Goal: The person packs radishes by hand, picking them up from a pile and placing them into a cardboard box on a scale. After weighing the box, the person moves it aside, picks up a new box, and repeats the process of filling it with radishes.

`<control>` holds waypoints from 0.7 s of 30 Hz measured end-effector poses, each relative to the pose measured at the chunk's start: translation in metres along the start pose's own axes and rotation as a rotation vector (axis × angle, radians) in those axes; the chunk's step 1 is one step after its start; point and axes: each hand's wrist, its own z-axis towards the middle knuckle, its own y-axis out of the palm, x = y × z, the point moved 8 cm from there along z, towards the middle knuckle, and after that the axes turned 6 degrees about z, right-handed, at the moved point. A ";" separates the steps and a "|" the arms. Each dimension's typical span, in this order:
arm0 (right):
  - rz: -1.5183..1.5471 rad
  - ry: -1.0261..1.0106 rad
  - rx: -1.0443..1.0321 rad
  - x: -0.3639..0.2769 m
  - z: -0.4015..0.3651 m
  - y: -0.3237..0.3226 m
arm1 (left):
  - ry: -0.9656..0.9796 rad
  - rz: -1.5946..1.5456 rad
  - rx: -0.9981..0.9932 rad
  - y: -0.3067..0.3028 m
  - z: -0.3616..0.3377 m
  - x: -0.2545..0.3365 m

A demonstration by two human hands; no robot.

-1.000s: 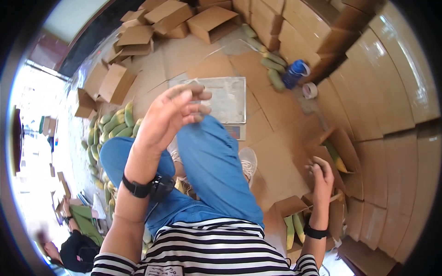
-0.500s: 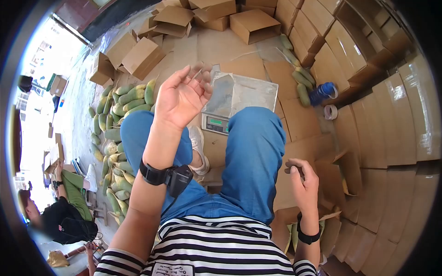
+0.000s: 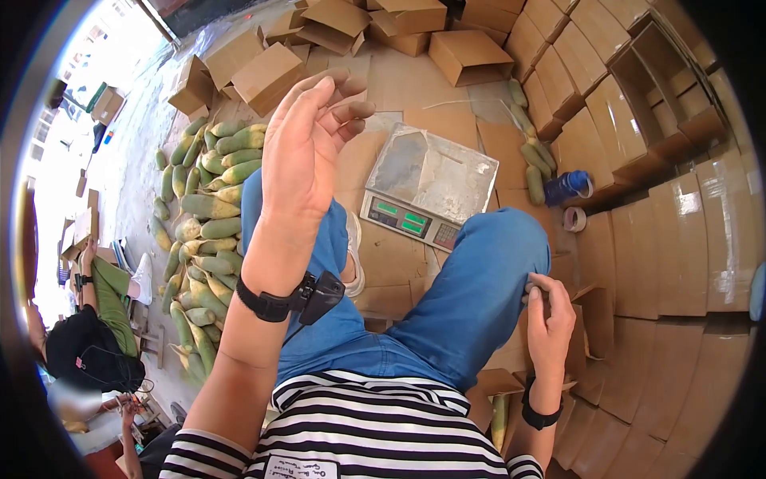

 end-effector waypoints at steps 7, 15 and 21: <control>-0.237 -0.117 0.013 -0.008 0.004 0.009 | 0.102 0.055 -0.012 -0.002 -0.003 0.011; -0.327 -0.103 0.006 -0.007 0.012 0.023 | 0.150 0.072 0.013 -0.008 -0.003 0.019; -0.370 -0.100 0.010 -0.004 0.014 0.026 | 0.146 0.063 0.026 -0.015 -0.002 0.021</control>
